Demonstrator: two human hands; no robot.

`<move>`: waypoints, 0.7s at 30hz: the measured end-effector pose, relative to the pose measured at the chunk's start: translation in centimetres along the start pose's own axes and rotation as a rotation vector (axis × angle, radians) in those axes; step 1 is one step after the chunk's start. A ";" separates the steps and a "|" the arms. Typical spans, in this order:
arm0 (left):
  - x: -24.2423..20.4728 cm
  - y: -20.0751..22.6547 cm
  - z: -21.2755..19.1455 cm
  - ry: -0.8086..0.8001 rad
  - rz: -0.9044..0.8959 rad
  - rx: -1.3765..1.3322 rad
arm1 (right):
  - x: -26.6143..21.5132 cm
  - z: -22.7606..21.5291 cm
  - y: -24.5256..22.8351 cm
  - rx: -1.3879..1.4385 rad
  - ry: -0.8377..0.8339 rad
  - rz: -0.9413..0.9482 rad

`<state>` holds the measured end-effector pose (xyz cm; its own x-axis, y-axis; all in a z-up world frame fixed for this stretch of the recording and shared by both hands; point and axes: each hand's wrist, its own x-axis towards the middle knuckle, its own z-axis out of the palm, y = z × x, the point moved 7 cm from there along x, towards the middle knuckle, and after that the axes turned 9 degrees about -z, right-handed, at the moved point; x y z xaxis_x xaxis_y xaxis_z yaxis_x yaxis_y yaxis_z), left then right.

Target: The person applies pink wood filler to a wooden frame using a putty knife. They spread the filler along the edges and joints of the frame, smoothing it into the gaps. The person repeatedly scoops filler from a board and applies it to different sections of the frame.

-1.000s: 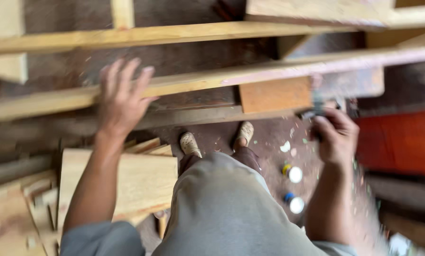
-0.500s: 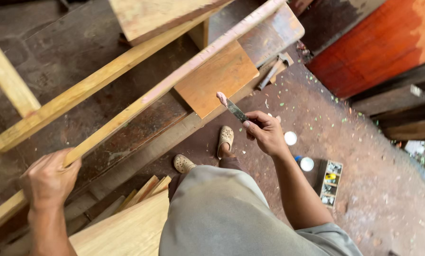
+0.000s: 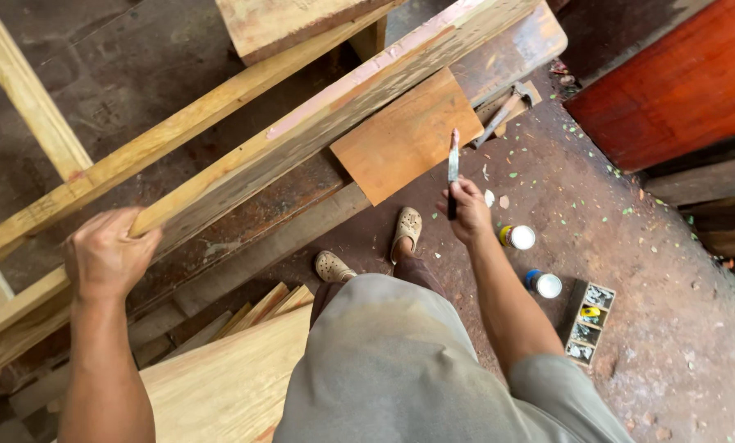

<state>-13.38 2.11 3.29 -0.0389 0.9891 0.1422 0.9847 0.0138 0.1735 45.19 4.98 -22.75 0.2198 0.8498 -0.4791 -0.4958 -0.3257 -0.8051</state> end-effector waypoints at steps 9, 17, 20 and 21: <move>2.1 4.4 -1.3 0.017 0.005 -0.044 | 4.6 4.0 5.9 0.172 -0.128 0.061; 3.2 5.9 -1.3 0.030 -0.014 -0.060 | 5.1 2.2 7.1 0.048 -0.090 -0.083; 3.0 5.2 -0.5 -0.074 -0.048 -0.020 | 0.2 -5.4 8.3 -0.004 -0.006 -0.053; 2.6 5.1 -0.4 -0.065 -0.031 0.007 | -2.1 -8.4 8.9 -0.064 0.032 -0.020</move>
<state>-8.54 4.71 4.89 -0.0585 0.9956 0.0731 0.9843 0.0454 0.1705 47.35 -3.16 -31.86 0.2568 0.8430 -0.4727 -0.4366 -0.3352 -0.8349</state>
